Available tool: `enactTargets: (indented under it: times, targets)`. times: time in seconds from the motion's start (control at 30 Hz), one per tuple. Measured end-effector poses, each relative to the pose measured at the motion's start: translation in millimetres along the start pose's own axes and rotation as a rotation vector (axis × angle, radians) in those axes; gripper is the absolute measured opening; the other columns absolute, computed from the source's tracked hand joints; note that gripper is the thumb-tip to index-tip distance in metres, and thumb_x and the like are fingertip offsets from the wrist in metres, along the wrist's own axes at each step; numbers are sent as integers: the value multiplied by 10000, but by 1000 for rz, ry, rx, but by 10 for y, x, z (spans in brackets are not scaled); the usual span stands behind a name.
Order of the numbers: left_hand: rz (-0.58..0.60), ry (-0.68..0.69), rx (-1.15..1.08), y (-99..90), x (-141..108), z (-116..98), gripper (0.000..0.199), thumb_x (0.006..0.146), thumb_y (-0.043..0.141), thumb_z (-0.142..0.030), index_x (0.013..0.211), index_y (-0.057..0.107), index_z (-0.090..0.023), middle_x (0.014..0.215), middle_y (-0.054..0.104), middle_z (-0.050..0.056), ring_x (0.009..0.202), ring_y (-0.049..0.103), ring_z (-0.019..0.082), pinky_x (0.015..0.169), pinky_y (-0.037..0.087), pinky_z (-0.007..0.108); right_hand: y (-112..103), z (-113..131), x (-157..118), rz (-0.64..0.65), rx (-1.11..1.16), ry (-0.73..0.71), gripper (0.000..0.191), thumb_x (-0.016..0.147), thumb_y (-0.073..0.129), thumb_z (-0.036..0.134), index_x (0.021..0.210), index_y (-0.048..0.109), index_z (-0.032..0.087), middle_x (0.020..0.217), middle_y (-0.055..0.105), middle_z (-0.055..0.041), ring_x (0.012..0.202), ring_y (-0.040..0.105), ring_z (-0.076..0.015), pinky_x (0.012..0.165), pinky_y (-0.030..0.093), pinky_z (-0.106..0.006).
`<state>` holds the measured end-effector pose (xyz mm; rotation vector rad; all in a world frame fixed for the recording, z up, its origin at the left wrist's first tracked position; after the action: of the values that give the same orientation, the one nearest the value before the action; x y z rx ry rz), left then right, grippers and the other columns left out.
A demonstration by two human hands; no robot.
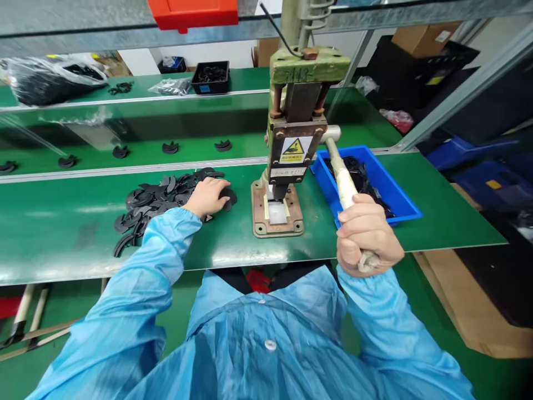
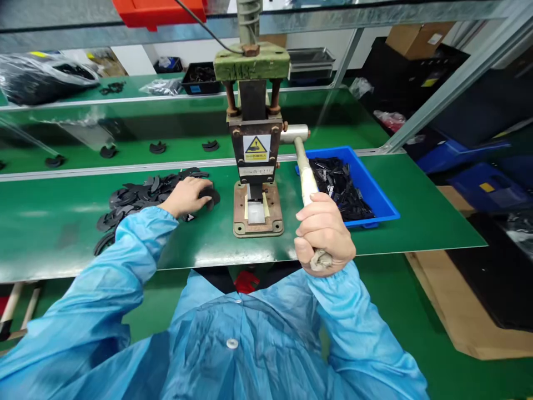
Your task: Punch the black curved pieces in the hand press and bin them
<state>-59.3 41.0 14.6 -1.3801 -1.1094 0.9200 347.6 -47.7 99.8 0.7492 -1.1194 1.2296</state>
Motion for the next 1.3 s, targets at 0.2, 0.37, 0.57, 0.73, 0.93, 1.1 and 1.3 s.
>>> enactTargets:
  times: [0.2, 0.37, 0.57, 0.73, 0.93, 1.1, 1.3]
  targets:
    - [351, 83, 195, -47, 424, -5, 615, 945, 692, -403, 1536, 656, -235, 1491, 705, 149, 1418, 564, 390, 1140, 432, 513, 12, 15, 22, -1, 40, -59, 265, 923, 737, 304, 707, 601, 232, 685, 679, 36, 793, 721, -178, 1029, 613, -583]
    - [478, 114, 125, -150, 655, 21, 465, 848, 763, -419, 1284, 804, -262, 1284, 789, 96, 1243, 675, 316, 992, 489, 356, 15, 16, 25, -13, 47, -64, 263, 928, 730, 303, 714, 596, 229, 686, 673, 37, 792, 718, -176, 1040, 604, -577]
    - [281, -46, -400, -315, 476, 124, 253, 839, 813, -458, 836, 707, -228, 722, 690, -7, 696, 644, 171, 670, 463, 263, 28, -24, 15, -10, 59, -96, 211, 884, 748, 280, 732, 607, 243, 682, 678, 34, 776, 720, -182, 1030, 611, -552]
    - [221, -291, -1077, -127, 167, -360, 431, 926, 819, -554, 878, 560, -214, 679, 686, 10, 580, 642, 135, 588, 505, 236, 57, -22, 9, -52, 82, -102, 227, 907, 730, 293, 729, 603, 230, 678, 672, 34, 797, 723, -174, 1024, 612, -546]
    - [273, -287, -1262, 50, 228, -1042, 339, 995, 806, -394, 861, 579, -181, 637, 665, -8, 525, 603, 85, 526, 488, 187, 57, -16, 6, -36, 93, -108, 238, 909, 750, 286, 735, 598, 228, 694, 667, 37, 827, 725, -165, 1049, 605, -537]
    - [329, -328, -1236, 93, 395, -1192, 308, 1007, 799, -328, 863, 568, -184, 591, 630, -32, 485, 604, 88, 496, 500, 193, 60, -19, -1, -31, 113, -110, 236, 907, 760, 280, 739, 604, 223, 709, 672, 33, 851, 720, -166, 1067, 597, -532]
    - [375, -323, -1179, 5, 481, -1274, 247, 974, 822, -231, 962, 578, -192, 618, 654, -40, 485, 657, 120, 501, 526, 218, 78, -24, -11, -53, 135, -119, 229, 908, 753, 299, 747, 606, 230, 710, 677, 37, 851, 727, -168, 1062, 609, -533]
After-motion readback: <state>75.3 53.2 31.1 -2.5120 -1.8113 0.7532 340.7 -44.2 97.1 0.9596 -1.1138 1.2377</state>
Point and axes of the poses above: each hand's wrist, its own x-axis towards the middle knuckle, its own y-axis out of the palm, z = x × y, the point moved 2 cm from there along x, towards the middle knuckle
